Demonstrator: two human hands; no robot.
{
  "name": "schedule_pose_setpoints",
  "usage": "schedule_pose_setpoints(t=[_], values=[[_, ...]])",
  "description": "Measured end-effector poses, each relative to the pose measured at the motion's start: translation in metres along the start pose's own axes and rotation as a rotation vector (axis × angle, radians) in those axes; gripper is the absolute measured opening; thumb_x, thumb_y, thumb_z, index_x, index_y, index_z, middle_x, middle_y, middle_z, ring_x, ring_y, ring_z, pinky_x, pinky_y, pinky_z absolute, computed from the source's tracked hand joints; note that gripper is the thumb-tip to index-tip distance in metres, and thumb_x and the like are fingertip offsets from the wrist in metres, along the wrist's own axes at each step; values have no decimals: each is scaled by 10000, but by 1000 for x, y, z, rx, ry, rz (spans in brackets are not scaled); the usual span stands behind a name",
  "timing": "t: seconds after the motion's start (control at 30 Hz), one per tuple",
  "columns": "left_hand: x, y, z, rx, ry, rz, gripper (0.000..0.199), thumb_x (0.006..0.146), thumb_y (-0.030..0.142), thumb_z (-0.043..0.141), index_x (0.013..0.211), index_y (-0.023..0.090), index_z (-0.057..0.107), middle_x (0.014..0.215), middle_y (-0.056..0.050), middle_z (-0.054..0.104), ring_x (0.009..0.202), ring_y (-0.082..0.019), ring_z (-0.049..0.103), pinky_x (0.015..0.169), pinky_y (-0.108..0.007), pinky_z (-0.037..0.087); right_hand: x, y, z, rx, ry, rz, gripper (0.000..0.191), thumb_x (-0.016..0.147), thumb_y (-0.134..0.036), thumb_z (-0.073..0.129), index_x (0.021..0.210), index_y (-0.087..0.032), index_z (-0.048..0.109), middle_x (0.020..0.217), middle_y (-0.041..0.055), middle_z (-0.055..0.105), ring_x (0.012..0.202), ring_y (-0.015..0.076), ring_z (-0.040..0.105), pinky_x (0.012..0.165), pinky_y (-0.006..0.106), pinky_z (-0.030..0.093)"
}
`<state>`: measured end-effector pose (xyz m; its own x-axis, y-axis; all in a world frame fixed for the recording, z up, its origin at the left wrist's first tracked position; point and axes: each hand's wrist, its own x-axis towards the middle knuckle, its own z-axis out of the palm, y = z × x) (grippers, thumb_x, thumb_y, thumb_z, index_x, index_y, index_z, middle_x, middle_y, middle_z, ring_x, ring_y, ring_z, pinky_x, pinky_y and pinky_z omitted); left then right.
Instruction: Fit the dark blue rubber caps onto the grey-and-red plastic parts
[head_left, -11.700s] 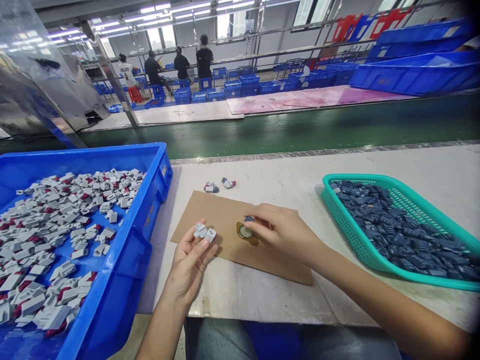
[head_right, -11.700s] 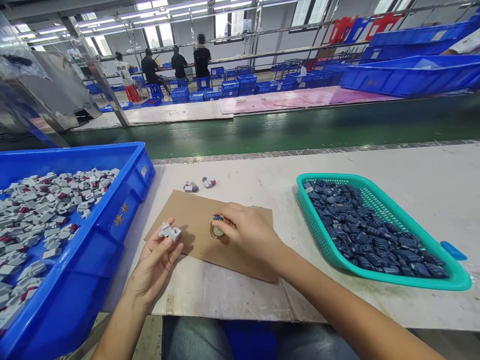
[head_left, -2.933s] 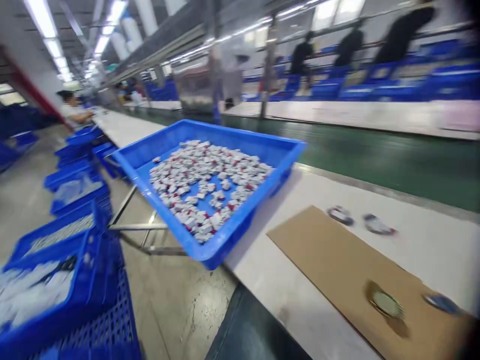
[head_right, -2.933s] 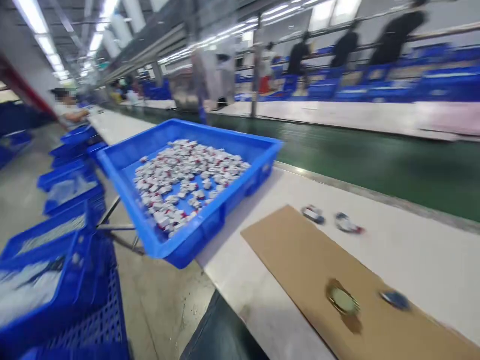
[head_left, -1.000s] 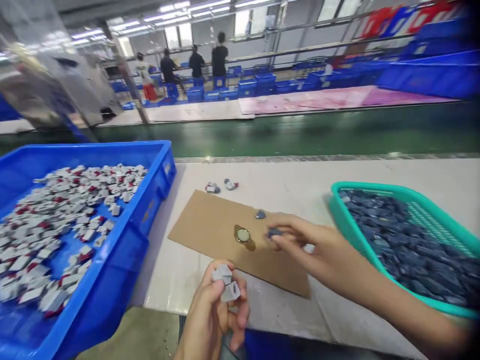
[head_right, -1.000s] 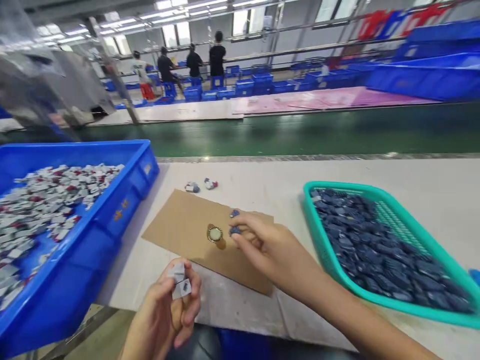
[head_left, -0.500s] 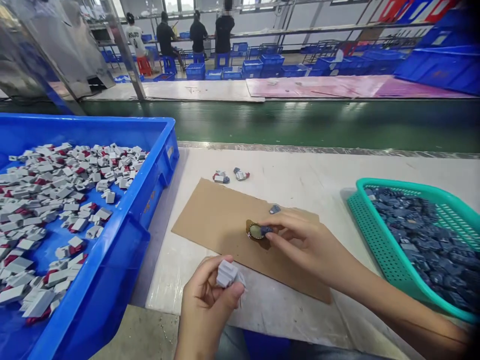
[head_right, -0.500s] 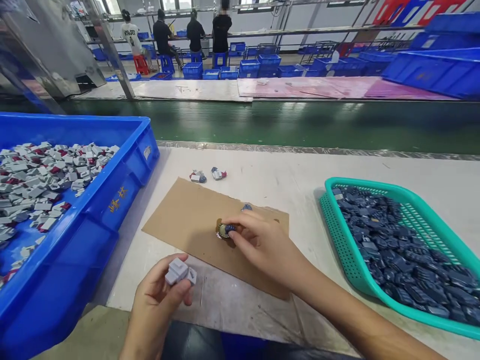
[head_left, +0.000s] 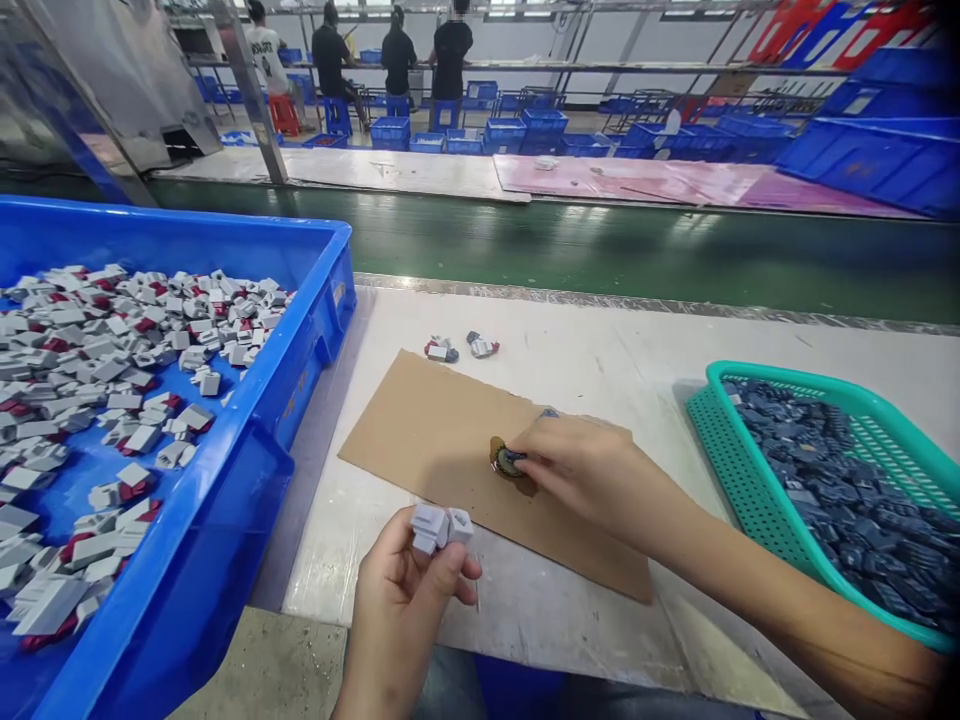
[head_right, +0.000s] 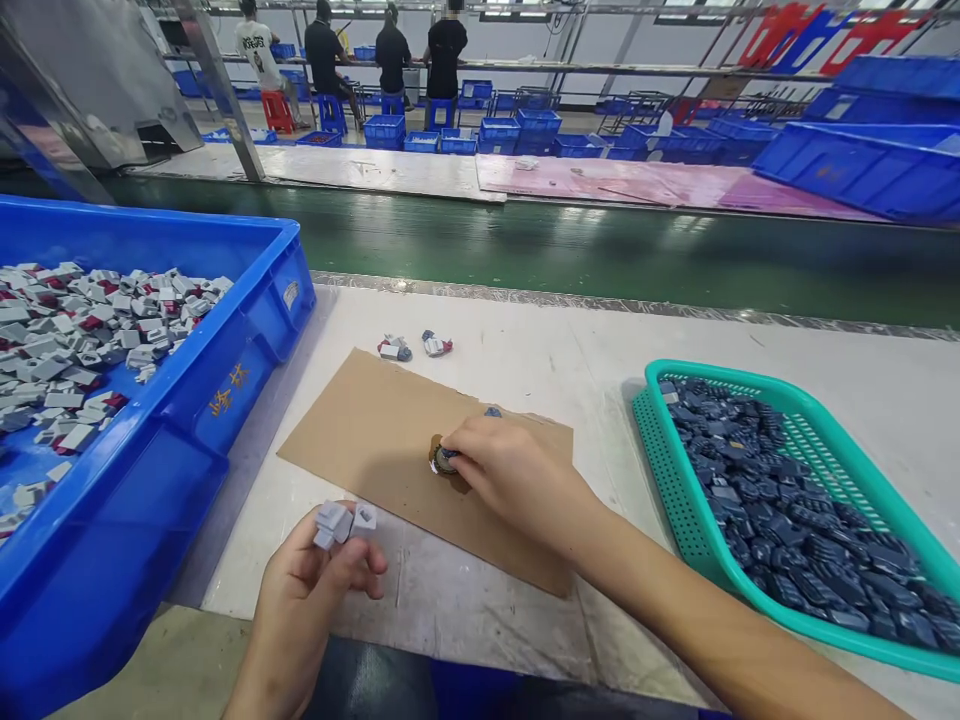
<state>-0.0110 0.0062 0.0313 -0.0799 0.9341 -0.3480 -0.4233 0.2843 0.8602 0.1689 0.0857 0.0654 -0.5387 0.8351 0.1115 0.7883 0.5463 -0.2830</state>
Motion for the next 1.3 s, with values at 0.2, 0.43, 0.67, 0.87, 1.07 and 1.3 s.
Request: schedule_pose_setpoints(t=[0.2,0.43,0.67,0.87,1.07,1.3], values=[[1,1,1,-5,-13,61,212,643,319,721,799,193,653,924,-20,665,753,-146,640,548,-199,539,7,-5,-6,-148,-137,69,118,812,-113,531,755,-158,623,766,28,620,695,156,563,584,241,401],[0,4,-2,-51,-53,-31,230,601,337,763,724,170,662,669,3,696,622,-110,646,552,-157,503,-1,-4,-14,35,-1,98,86,798,-206,554,785,-218,638,733,-10,626,629,137,571,514,228,399],[0,5,-3,-85,-81,-26,230,583,317,780,732,177,674,662,6,709,622,-111,652,555,-148,493,-14,-41,-30,358,215,51,108,786,-276,617,845,-186,618,715,3,631,552,108,540,497,213,430],[-1,5,-3,-88,-103,-17,187,576,260,786,710,174,688,614,28,692,562,-79,616,558,-130,473,-16,-53,-21,421,244,-80,128,732,-191,687,832,-164,612,761,-15,650,664,89,589,588,166,457],[-1,5,-4,-72,-98,-26,191,570,272,789,705,179,692,604,25,680,560,-87,600,561,-151,459,-17,-52,-21,456,194,-96,138,743,-189,680,857,-179,603,793,-26,654,735,101,610,654,186,465],[-1,3,-6,-27,-115,-10,178,588,281,778,712,190,689,614,33,664,584,-81,589,575,-142,446,-19,-51,-19,449,180,-114,129,752,-190,673,863,-190,607,801,-33,657,743,103,611,684,193,461]])
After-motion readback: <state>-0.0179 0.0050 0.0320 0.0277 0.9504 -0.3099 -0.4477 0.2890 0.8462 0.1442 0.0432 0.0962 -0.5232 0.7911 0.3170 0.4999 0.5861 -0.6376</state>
